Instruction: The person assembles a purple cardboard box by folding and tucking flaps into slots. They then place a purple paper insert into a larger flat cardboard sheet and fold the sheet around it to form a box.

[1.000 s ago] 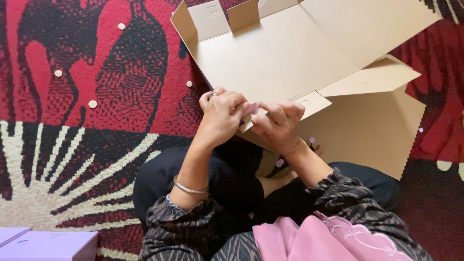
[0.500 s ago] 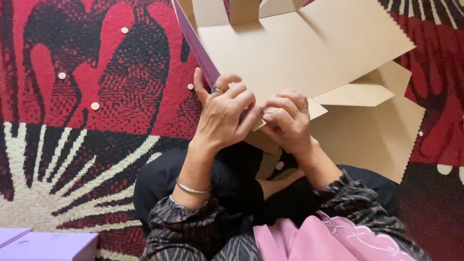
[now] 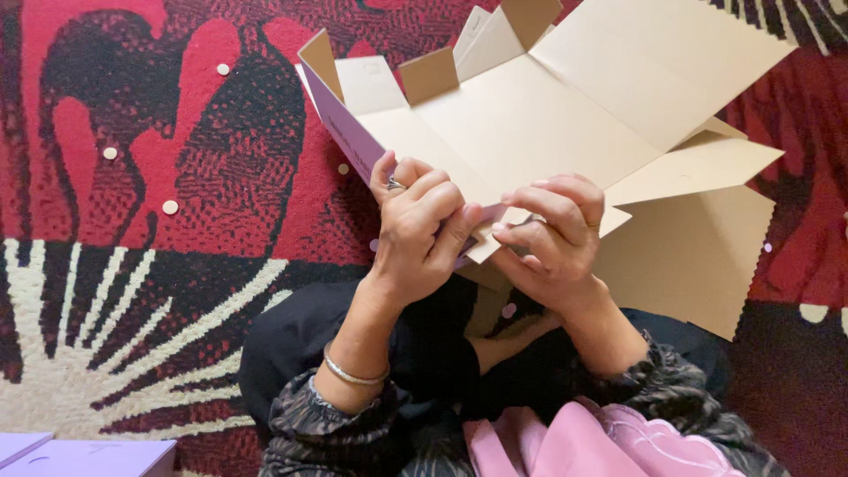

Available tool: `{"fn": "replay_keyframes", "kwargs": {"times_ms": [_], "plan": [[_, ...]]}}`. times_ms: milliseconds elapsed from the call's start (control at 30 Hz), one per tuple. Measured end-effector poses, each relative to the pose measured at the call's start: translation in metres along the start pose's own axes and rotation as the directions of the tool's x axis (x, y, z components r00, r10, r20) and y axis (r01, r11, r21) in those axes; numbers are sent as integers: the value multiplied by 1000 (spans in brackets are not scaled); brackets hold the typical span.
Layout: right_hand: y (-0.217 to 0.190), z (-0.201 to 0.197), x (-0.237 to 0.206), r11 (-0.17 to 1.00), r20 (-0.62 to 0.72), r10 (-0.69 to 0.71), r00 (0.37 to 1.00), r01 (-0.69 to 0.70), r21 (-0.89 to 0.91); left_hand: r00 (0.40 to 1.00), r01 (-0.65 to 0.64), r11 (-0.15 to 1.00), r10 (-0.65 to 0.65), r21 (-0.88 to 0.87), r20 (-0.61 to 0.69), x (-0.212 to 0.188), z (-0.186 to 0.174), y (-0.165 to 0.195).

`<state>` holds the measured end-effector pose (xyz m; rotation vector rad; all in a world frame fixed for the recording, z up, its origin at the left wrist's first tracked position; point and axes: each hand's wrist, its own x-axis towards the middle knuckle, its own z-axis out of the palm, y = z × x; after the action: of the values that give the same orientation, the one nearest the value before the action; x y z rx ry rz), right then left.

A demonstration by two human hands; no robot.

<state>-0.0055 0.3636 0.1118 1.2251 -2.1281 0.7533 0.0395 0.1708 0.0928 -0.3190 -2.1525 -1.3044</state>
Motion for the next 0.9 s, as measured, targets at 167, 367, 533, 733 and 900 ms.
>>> {"fn": "replay_keyframes", "kwargs": {"times_ms": [167,367,533,733,900], "plan": [[-5,-16,7,1000,64,14,998,-13,-2,996,51,996,-56,-73,-66,0,5,16],[-6,-23,14,998,80,-32,996,29,47,996,45,994,-52,-103,-69,-1,4,27],[-7,-26,18,993,154,-1,988,-17,114,995,86,990,-90,-113,-32,-2,4,31],[-6,-31,20,982,238,27,971,-70,174,993,114,985,-113,-133,16,-3,4,33],[-5,-33,22,970,278,67,958,-128,207,995,100,986,-96,-131,35,-3,6,35]]}}
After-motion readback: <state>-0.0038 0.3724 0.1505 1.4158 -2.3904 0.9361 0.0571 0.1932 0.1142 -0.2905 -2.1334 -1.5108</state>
